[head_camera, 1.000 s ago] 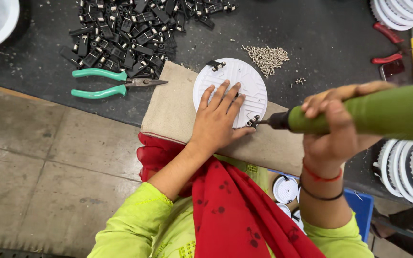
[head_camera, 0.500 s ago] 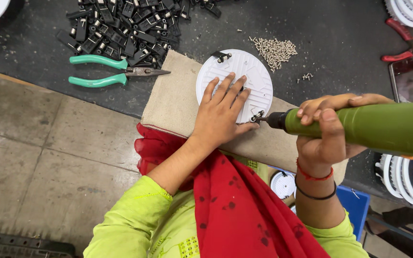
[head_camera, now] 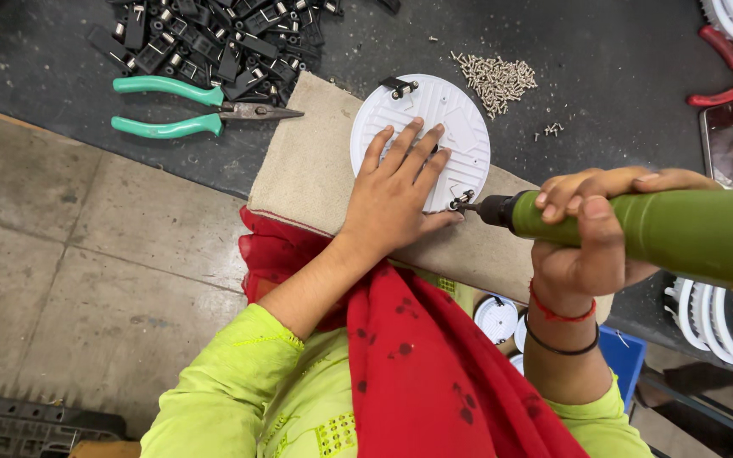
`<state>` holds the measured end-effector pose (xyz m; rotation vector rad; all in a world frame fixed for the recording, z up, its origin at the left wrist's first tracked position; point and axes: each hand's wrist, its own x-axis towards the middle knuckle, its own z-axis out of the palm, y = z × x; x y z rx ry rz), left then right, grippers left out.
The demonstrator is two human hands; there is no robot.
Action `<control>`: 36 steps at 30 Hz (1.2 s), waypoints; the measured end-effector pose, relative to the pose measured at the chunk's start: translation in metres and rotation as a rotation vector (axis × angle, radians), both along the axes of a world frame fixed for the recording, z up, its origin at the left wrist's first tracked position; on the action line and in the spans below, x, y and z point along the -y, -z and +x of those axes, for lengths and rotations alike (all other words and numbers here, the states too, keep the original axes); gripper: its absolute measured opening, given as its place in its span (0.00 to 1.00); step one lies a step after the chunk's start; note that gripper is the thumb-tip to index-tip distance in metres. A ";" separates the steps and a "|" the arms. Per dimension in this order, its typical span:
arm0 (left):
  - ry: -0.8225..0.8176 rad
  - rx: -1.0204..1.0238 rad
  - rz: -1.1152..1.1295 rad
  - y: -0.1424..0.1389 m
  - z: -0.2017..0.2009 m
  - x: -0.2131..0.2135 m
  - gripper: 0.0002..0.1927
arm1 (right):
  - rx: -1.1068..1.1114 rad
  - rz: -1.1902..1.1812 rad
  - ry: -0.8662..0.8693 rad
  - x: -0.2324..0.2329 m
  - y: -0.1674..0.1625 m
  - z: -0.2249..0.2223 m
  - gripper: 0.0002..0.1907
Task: The person attaches black mounting brackets to white round plastic lamp bases at a workbench. They pick up small screws, position a bracket on the lamp base, and drive the screws in using a green electric screwdriver, repeating the cycle on successive lamp bases.
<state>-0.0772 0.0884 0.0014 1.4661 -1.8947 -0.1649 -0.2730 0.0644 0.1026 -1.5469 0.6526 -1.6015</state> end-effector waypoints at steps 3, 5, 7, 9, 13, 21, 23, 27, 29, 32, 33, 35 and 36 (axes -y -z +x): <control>0.001 -0.010 0.003 0.000 0.000 0.000 0.42 | -0.001 0.004 -0.015 0.001 0.000 0.001 0.18; 0.007 -0.001 0.017 -0.001 0.000 -0.002 0.43 | -0.024 -0.015 -0.022 0.002 0.000 0.002 0.18; 0.010 -0.004 0.018 -0.001 0.001 -0.001 0.43 | -0.066 -0.034 -0.031 0.001 0.001 0.004 0.18; 0.013 -0.024 0.018 -0.002 0.000 -0.002 0.42 | -0.101 -0.020 -0.037 -0.001 0.001 0.005 0.20; 0.021 -0.050 0.013 -0.004 -0.001 -0.004 0.43 | -0.102 0.047 -0.027 -0.003 -0.001 0.005 0.21; 0.035 -0.068 0.030 -0.002 -0.004 -0.006 0.43 | -0.145 0.077 -0.075 0.001 -0.010 0.010 0.20; 0.034 -0.061 0.035 -0.001 -0.004 -0.004 0.43 | -0.165 0.111 -0.021 0.003 -0.011 0.012 0.22; 0.024 -0.023 0.056 0.001 -0.003 -0.001 0.43 | -0.140 0.138 -0.118 0.009 -0.011 0.009 0.17; 0.015 -0.010 0.044 0.002 -0.001 0.000 0.44 | -0.082 0.147 -0.172 0.015 -0.011 0.004 0.16; -0.004 0.063 0.026 0.002 -0.006 -0.004 0.42 | -0.037 0.130 -0.176 0.020 -0.016 -0.007 0.15; -0.011 0.099 0.015 0.002 -0.008 -0.006 0.41 | -0.026 0.112 -0.164 0.022 -0.019 -0.012 0.15; 0.035 0.078 -0.011 0.003 -0.010 -0.015 0.38 | 0.003 0.077 -0.134 0.025 -0.026 -0.021 0.15; 0.060 0.065 -0.018 0.003 -0.011 -0.022 0.36 | 0.011 0.066 -0.124 0.026 -0.030 -0.026 0.15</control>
